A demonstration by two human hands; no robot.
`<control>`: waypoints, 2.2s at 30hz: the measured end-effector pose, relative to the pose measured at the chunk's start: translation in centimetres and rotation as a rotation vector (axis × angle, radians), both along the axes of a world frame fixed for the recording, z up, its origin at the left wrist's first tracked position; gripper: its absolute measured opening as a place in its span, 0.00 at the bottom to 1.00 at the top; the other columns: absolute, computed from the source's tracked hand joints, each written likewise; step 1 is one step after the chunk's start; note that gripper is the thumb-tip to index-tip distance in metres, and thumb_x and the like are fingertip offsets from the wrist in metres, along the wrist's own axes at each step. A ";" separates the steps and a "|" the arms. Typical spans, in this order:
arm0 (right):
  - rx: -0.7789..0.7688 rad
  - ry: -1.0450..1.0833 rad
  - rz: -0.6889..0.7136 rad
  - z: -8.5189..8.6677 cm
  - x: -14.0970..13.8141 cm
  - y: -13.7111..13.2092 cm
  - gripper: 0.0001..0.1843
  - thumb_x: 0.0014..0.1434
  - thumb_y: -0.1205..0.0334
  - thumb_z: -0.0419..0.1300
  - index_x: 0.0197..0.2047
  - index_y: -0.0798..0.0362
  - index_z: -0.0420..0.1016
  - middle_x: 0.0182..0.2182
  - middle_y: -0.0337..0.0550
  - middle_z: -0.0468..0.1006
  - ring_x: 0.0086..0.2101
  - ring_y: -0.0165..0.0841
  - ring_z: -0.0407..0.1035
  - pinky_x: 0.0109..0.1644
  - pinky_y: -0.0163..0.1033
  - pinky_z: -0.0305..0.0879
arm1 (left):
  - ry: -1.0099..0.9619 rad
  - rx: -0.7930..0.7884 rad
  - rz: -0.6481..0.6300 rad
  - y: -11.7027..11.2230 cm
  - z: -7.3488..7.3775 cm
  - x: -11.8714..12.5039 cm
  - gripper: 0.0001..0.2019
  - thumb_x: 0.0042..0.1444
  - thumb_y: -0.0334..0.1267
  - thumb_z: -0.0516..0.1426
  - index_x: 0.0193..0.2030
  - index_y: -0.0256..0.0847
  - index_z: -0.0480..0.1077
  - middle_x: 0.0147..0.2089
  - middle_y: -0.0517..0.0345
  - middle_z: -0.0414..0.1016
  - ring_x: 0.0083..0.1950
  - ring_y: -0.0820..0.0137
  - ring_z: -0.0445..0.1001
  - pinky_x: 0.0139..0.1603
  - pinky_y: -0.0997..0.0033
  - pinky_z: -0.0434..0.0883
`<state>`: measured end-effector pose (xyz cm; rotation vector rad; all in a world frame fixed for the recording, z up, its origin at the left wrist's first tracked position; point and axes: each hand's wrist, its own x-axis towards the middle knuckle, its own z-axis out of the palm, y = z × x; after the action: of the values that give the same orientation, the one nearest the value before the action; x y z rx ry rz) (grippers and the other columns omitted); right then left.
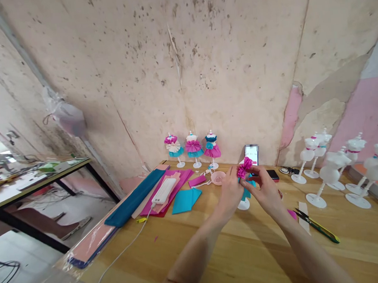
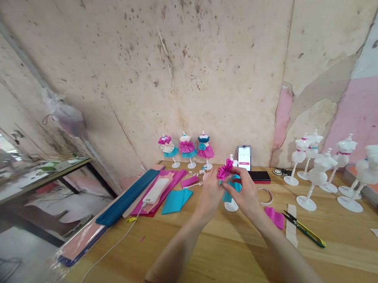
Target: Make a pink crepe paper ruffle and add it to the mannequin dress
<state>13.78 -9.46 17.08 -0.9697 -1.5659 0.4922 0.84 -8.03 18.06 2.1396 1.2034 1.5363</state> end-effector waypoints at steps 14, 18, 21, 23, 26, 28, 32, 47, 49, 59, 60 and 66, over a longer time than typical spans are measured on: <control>0.022 0.103 -0.076 0.9 2.3 0.1 0.12 0.59 0.54 0.59 0.46 0.48 0.74 0.41 0.44 0.76 0.42 0.40 0.69 0.48 0.46 0.65 | -0.164 -0.356 -0.536 -1.4 1.1 -0.2 0.14 0.61 0.39 0.52 0.52 0.40 0.68 0.38 0.54 0.75 0.36 0.70 0.73 0.36 0.72 0.69; -0.259 0.527 0.218 1.1 3.0 0.6 0.09 0.56 0.53 0.63 0.36 0.49 0.75 0.33 0.40 0.76 0.32 0.33 0.68 0.39 0.41 0.65 | -0.276 -0.366 -0.441 -0.5 1.7 -1.2 0.18 0.61 0.47 0.52 0.52 0.39 0.70 0.39 0.53 0.75 0.32 0.73 0.72 0.32 0.75 0.68; -0.340 0.579 0.307 1.2 3.0 0.7 0.09 0.53 0.55 0.66 0.36 0.50 0.76 0.31 0.40 0.76 0.30 0.31 0.66 0.35 0.38 0.63 | -0.305 -0.330 -0.408 0.4 1.6 -1.1 0.18 0.60 0.50 0.54 0.45 0.37 0.73 0.41 0.52 0.76 0.36 0.71 0.72 0.36 0.74 0.68; -0.320 0.536 0.283 1.2 2.8 0.6 0.09 0.53 0.55 0.66 0.36 0.50 0.76 0.31 0.39 0.75 0.30 0.31 0.66 0.35 0.37 0.63 | -0.289 -0.388 -0.481 0.8 1.1 -0.7 0.19 0.59 0.52 0.54 0.40 0.36 0.74 0.36 0.54 0.75 0.35 0.70 0.71 0.35 0.73 0.68; -0.278 0.421 0.205 1.2 2.5 0.4 0.11 0.56 0.53 0.64 0.37 0.51 0.76 0.32 0.40 0.77 0.32 0.32 0.67 0.38 0.38 0.63 | -0.334 -0.426 -0.529 1.2 0.4 -0.2 0.19 0.57 0.53 0.56 0.39 0.36 0.73 0.36 0.56 0.75 0.37 0.69 0.71 0.37 0.72 0.68; -0.255 0.346 0.146 1.3 2.5 0.2 0.12 0.56 0.52 0.63 0.39 0.51 0.76 0.33 0.41 0.78 0.33 0.33 0.68 0.39 0.39 0.64 | -0.384 -0.411 -0.515 1.3 0.1 -0.1 0.18 0.56 0.51 0.58 0.41 0.36 0.73 0.39 0.54 0.75 0.39 0.69 0.72 0.39 0.71 0.68; -0.256 0.243 0.074 1.9 2.6 -0.2 0.15 0.56 0.49 0.63 0.39 0.52 0.75 0.32 0.42 0.78 0.33 0.35 0.69 0.39 0.41 0.65 | -0.441 -0.415 -0.496 1.4 -0.1 -0.3 0.16 0.56 0.48 0.58 0.44 0.37 0.71 0.42 0.53 0.75 0.41 0.68 0.72 0.42 0.70 0.69; -0.172 0.370 0.090 1.5 2.7 0.2 0.08 0.55 0.54 0.65 0.33 0.49 0.75 0.29 0.38 0.76 0.32 0.34 0.68 0.40 0.41 0.64 | -0.437 -0.460 -0.682 0.3 0.8 -0.3 0.14 0.59 0.48 0.56 0.43 0.39 0.65 0.36 0.57 0.68 0.36 0.75 0.69 0.36 0.75 0.68; -0.198 0.407 0.153 1.4 2.7 0.3 0.07 0.54 0.56 0.65 0.33 0.49 0.74 0.29 0.38 0.75 0.30 0.33 0.67 0.38 0.40 0.64 | -0.472 -0.458 -0.671 0.5 0.6 -0.2 0.14 0.58 0.48 0.57 0.41 0.39 0.65 0.35 0.59 0.67 0.34 0.76 0.68 0.34 0.76 0.68; -0.181 0.114 0.014 1.1 2.8 0.1 0.10 0.54 0.57 0.63 0.39 0.50 0.76 0.33 0.38 0.77 0.35 0.35 0.68 0.42 0.42 0.63 | -0.414 -0.431 -0.648 2.1 -1.0 0.0 0.22 0.55 0.44 0.61 0.55 0.39 0.66 0.42 0.51 0.74 0.44 0.68 0.73 0.46 0.68 0.70; -0.175 0.103 -0.012 1.0 2.9 0.1 0.10 0.54 0.56 0.63 0.39 0.51 0.76 0.33 0.38 0.77 0.35 0.36 0.68 0.42 0.42 0.63 | -0.417 -0.432 -0.643 2.2 -1.1 -0.1 0.22 0.55 0.44 0.61 0.55 0.39 0.67 0.43 0.51 0.74 0.45 0.67 0.73 0.47 0.67 0.70; -0.150 0.115 -0.090 1.3 2.9 0.3 0.11 0.56 0.54 0.62 0.40 0.50 0.75 0.35 0.40 0.78 0.37 0.37 0.69 0.44 0.43 0.64 | -0.441 -0.446 -0.581 2.6 -1.3 -0.1 0.15 0.56 0.46 0.58 0.43 0.37 0.74 0.41 0.55 0.75 0.44 0.67 0.72 0.46 0.68 0.69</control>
<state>16.66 -9.21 18.35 -1.1016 -1.3914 0.5984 0.73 -5.46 16.77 1.5539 0.6185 1.2353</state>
